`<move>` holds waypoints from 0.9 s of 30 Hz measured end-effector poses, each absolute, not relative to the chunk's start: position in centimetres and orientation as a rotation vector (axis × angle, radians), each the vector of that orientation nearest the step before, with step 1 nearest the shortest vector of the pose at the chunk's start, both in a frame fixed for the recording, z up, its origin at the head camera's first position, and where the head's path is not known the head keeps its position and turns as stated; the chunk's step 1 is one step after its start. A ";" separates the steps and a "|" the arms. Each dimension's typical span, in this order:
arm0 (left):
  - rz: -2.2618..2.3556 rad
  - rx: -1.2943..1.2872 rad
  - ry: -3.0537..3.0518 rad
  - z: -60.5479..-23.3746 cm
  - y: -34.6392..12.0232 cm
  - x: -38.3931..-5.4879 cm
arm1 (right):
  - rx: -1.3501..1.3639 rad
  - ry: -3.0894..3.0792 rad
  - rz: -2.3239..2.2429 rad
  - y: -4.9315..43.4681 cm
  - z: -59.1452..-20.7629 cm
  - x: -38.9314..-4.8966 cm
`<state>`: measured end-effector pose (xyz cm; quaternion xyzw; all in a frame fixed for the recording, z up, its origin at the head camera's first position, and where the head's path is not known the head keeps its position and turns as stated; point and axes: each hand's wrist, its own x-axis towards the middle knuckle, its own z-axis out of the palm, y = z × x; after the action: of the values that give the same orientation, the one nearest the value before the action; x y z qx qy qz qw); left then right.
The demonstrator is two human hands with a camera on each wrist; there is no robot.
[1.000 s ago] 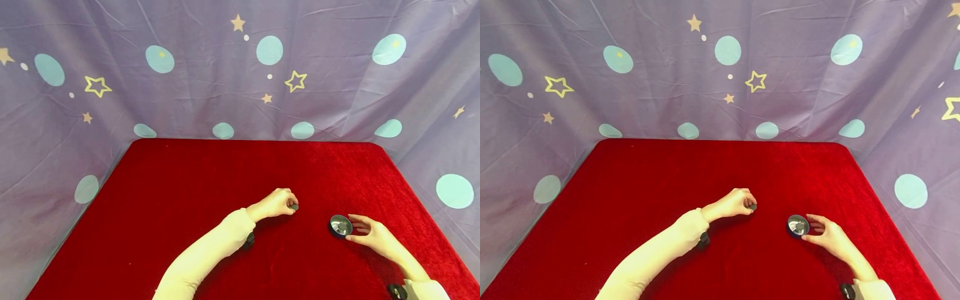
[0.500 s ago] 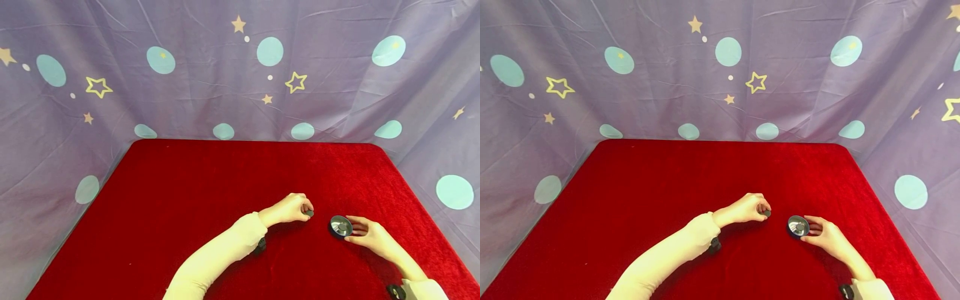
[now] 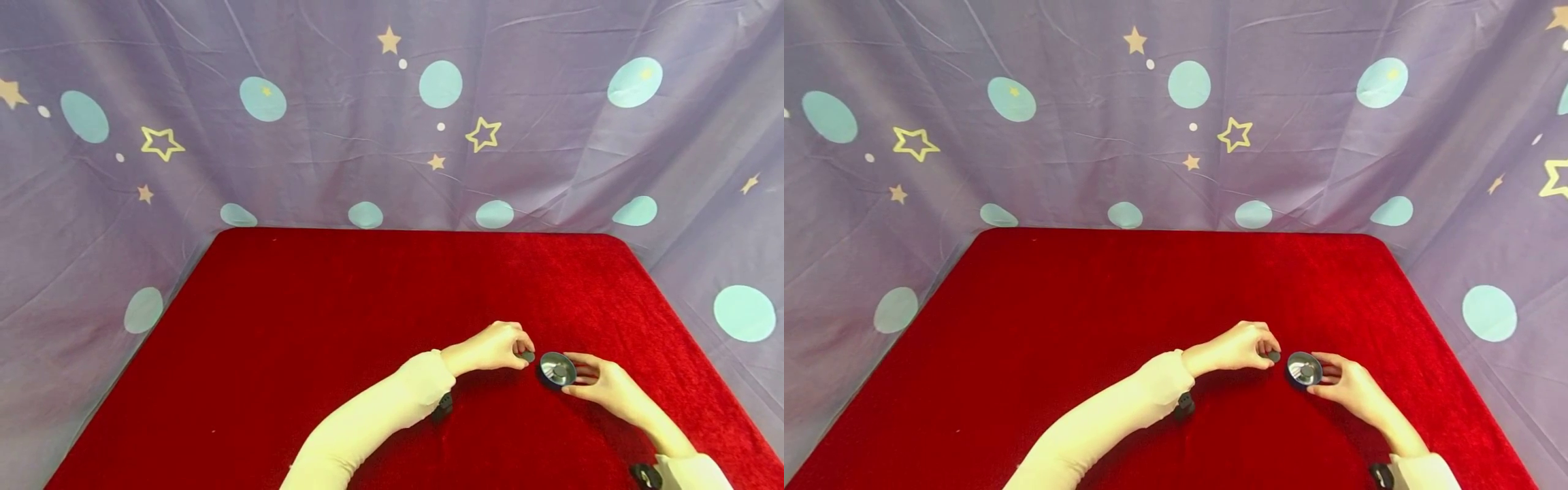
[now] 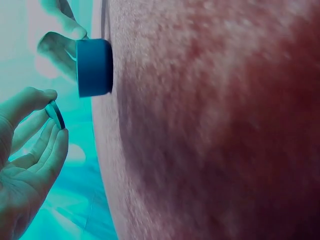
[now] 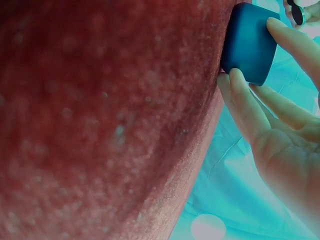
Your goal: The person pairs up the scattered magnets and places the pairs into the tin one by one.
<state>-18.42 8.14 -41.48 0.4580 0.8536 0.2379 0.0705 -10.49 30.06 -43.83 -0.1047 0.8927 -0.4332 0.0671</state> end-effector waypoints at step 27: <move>0.630 1.337 2.560 -42.1 12.1 -16.7 | -0.298 2.662 -1.303 30.0 -43.5 -10.4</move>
<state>-16.67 12.07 -42.09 0.4503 0.8624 0.2122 0.0925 -10.44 30.01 -43.48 -0.0998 0.8906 -0.4362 0.0814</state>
